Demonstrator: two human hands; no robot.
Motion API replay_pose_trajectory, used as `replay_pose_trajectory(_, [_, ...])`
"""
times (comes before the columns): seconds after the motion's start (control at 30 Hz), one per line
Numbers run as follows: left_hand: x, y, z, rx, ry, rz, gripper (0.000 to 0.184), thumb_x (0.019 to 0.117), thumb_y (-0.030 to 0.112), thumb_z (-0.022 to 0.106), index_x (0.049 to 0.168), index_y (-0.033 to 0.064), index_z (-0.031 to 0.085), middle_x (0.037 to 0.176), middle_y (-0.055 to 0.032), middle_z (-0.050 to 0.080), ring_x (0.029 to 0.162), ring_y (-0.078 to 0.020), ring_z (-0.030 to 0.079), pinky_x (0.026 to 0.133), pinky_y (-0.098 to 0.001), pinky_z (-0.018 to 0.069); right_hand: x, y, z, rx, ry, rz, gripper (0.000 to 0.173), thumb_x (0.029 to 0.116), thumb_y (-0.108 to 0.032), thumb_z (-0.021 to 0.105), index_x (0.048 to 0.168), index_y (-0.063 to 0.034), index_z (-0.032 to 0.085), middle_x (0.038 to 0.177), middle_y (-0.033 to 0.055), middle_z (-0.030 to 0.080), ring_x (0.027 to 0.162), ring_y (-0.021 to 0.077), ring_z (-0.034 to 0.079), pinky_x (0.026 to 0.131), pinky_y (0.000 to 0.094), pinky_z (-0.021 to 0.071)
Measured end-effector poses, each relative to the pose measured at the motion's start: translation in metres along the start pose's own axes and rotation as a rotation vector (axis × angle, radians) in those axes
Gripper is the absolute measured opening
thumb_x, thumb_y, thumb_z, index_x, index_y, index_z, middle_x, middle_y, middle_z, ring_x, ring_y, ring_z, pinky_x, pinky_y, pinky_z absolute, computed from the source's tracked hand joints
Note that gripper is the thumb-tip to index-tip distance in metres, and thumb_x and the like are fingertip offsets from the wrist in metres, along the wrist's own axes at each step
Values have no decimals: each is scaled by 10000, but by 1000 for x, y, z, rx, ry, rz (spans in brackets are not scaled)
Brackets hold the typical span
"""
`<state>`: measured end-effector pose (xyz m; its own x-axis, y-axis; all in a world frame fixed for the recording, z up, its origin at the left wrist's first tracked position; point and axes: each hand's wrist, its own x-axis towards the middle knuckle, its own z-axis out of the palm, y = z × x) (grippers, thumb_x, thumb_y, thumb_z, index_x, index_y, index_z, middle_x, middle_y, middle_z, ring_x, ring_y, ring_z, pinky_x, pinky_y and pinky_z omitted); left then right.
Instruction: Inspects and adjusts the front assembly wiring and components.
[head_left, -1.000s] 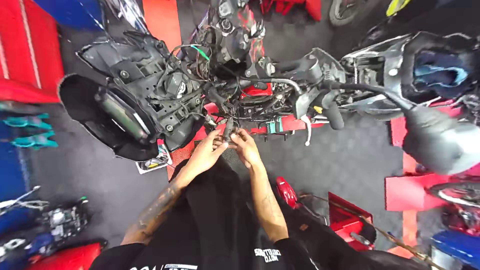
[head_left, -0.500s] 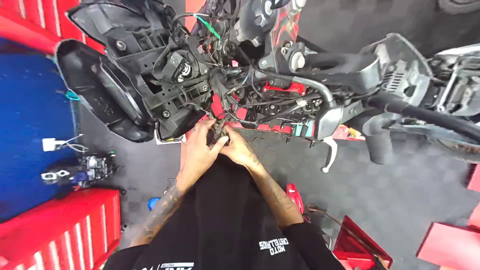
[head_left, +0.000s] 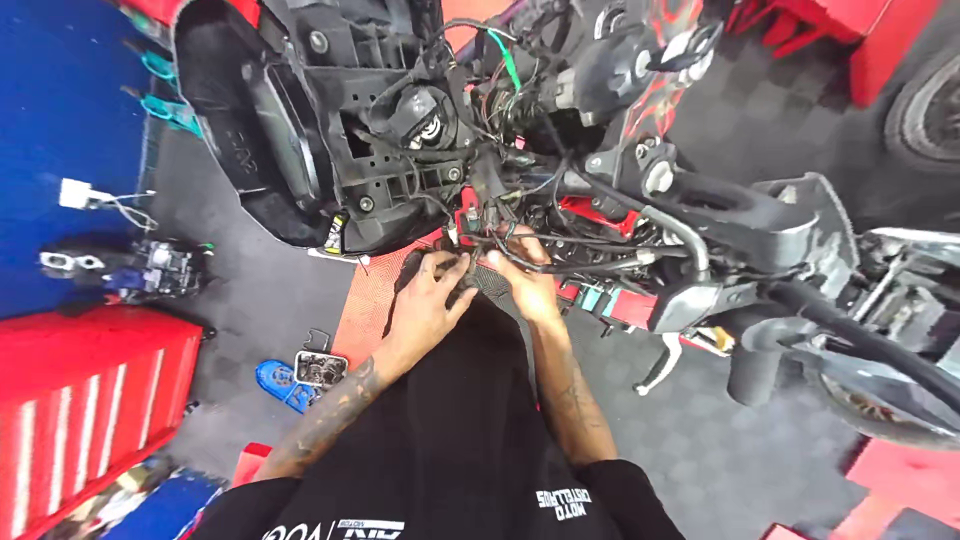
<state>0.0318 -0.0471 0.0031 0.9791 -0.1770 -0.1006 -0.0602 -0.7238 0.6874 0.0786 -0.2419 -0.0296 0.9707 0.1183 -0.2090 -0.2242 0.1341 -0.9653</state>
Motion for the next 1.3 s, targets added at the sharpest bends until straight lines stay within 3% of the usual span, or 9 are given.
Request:
replay_pose_trajectory(0.07, [-3, -3, 5, -79, -4, 15, 454, 1030, 435, 591, 1404, 185, 648, 1375, -199, 578, 1001, -234, 692, 807, -382, 608, 4, 2, 5, 31, 62, 5, 343, 933, 15, 678, 1266, -20, 605, 1130, 76, 714, 937, 189, 728, 837, 400, 641])
replay_pose_trajectory(0.2, [0, -5, 4, -515, 181, -100, 320, 1017, 324, 623, 1257, 147, 740, 1393, -147, 569, 1283, -231, 559, 1065, -419, 505, 5, 4, 7, 131, 47, 61, 267, 977, -30, 630, 1241, -62, 617, 1049, 18, 709, 876, 109, 681, 781, 312, 600])
replay_pose_trajectory(0.3, [10, 2, -7, -743, 232, -236, 373, 1027, 239, 606, 1306, -6, 583, 1319, -142, 628, 1216, -208, 627, 1033, -394, 547, 6, -11, 19, 238, 56, 144, 225, 993, -44, 610, 1210, -90, 574, 959, 0, 704, 742, 65, 653, 657, 233, 575])
replay_pose_trajectory(0.47, [15, 19, -13, -951, 267, -358, 353, 999, 79, 621, 1302, -43, 489, 1168, -155, 690, 1049, -208, 704, 932, -372, 596, 8, -18, 41, 358, 142, 232, 280, 998, -70, 630, 1255, -78, 519, 869, 47, 682, 645, 100, 637, 573, 234, 557])
replay_pose_trajectory(0.7, [4, 32, -34, -877, 306, 9, 572, 891, 23, 703, 1409, -82, 485, 1428, -205, 531, 1252, -315, 600, 1053, -462, 550, 14, -28, 72, 455, 283, 194, 172, 1035, -132, 590, 1192, -82, 540, 832, 83, 674, 631, 148, 651, 560, 291, 575])
replay_pose_trajectory(0.8, [7, 27, -51, -605, 189, 91, 745, 896, 212, 750, 1519, -22, 416, 1514, -193, 484, 1344, -276, 546, 1118, -444, 502, 19, -40, 87, 483, 259, 185, 213, 1080, -236, 530, 1223, -79, 518, 782, 114, 663, 572, 174, 634, 516, 299, 561])
replay_pose_trajectory(0.87, [11, 17, -59, -315, 165, 105, 749, 936, 312, 725, 1539, 11, 400, 1462, -175, 544, 1324, -236, 557, 1114, -422, 486, 24, -45, 90, 490, 215, 143, 269, 1101, -287, 480, 1265, -77, 515, 794, 126, 675, 579, 191, 653, 526, 315, 584])
replay_pose_trajectory(1.03, [32, -6, -73, 140, 313, 163, 468, 1030, 176, 599, 1482, 76, 531, 1144, -132, 714, 1058, -256, 669, 947, -427, 550, 29, -45, 79, 428, 66, 52, 357, 1126, -330, 357, 1276, -49, 519, 855, 133, 705, 633, 207, 679, 606, 346, 610])
replay_pose_trajectory(1.3, [82, 14, -125, 286, 514, 330, 257, 1053, 180, 586, 1266, 113, 713, 1156, -108, 731, 1038, -229, 712, 890, -414, 580, 30, -45, 69, 462, 4, 26, 357, 1073, -236, 497, 1354, -14, 514, 1060, 150, 691, 837, 218, 697, 762, 378, 606])
